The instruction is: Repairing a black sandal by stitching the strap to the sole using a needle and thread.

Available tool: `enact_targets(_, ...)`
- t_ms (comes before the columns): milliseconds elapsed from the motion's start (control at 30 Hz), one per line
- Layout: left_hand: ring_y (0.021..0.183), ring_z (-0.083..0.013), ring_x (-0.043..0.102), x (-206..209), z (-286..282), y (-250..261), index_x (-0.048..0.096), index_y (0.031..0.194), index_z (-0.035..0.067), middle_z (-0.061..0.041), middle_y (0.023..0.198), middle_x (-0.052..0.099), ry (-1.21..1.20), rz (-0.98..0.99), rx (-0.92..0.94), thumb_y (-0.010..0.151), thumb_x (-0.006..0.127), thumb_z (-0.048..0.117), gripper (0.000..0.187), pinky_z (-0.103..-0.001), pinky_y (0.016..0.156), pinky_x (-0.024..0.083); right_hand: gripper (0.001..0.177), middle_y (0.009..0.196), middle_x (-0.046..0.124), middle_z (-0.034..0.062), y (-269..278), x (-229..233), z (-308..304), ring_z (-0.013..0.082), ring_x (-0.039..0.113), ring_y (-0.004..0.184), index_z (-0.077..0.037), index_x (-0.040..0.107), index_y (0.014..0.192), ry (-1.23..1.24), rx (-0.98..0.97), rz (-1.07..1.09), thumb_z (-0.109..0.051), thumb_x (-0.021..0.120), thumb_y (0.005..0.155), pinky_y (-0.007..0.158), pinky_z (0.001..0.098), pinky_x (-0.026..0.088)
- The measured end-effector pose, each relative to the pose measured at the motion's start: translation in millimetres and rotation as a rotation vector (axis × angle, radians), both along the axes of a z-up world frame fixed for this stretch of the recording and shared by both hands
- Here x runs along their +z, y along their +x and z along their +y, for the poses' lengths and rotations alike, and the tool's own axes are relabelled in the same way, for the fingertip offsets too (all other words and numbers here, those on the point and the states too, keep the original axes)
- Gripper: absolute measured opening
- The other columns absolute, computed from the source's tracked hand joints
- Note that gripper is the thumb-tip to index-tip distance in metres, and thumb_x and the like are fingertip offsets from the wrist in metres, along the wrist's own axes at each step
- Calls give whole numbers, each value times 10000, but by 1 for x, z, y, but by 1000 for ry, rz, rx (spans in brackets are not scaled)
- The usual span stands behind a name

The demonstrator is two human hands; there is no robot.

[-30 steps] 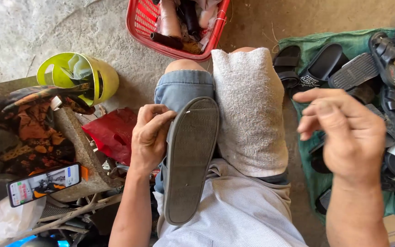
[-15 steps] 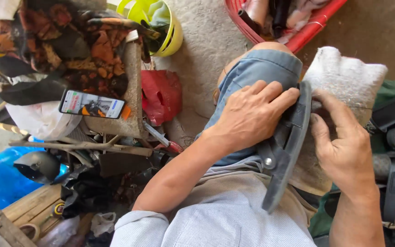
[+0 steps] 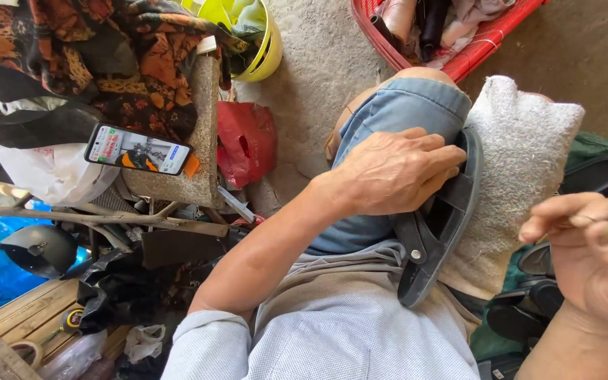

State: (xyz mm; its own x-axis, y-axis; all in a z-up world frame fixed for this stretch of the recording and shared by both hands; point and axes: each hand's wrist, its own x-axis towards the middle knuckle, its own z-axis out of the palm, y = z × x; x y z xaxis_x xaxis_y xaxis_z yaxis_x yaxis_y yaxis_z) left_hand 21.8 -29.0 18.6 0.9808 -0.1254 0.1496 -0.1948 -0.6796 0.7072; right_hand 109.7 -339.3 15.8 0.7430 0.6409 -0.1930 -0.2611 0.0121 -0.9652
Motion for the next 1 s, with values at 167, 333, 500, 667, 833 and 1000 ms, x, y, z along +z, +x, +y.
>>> enact_targets(167,798,-268,685,-8,6,9,630,1077,101,-61,883,683,-38,57,-105,991,577,275,201,-413,713,529,178,1078,681,212,-11,46,84,233,669,919,137,626,1270,-514,-37,-318,173,606,1097,856,292,572)
enact_targets(333,792,-271,692,-9,9,15,655,1073,107,-62,849,695,-77,115,-126,973,592,300,227,-425,697,521,269,1081,727,167,1,52,109,210,698,901,104,660,1257,-695,167,-384,128,633,991,785,290,550)
enact_targets(500,810,-267,708,-8,8,19,646,1047,128,-52,873,705,-33,136,-99,969,589,342,234,-404,680,533,328,1004,740,150,14,49,109,203,720,861,57,647,1248,-788,252,-339,119,660,926,730,286,558)
enact_targets(667,750,-262,716,-6,7,22,627,1014,93,-66,843,712,-44,114,-82,961,617,313,227,-394,611,530,353,980,753,143,22,52,109,195,722,841,30,660,1249,-845,256,-274,102,680,904,719,285,561)
enact_targets(833,773,-263,717,-9,6,24,635,1095,105,-53,901,724,-80,145,-83,965,604,322,255,-395,636,529,425,908,792,102,31,50,102,182,735,759,-55,636,1288,-944,342,-236,63,687,882,642,306,556)
enact_targets(1000,798,-250,708,-9,4,23,643,1095,105,-43,921,724,-107,180,-71,970,585,328,262,-388,695,537,754,887,816,20,41,56,93,173,761,624,-234,589,1522,-1088,504,-475,-30,756,816,556,333,600)
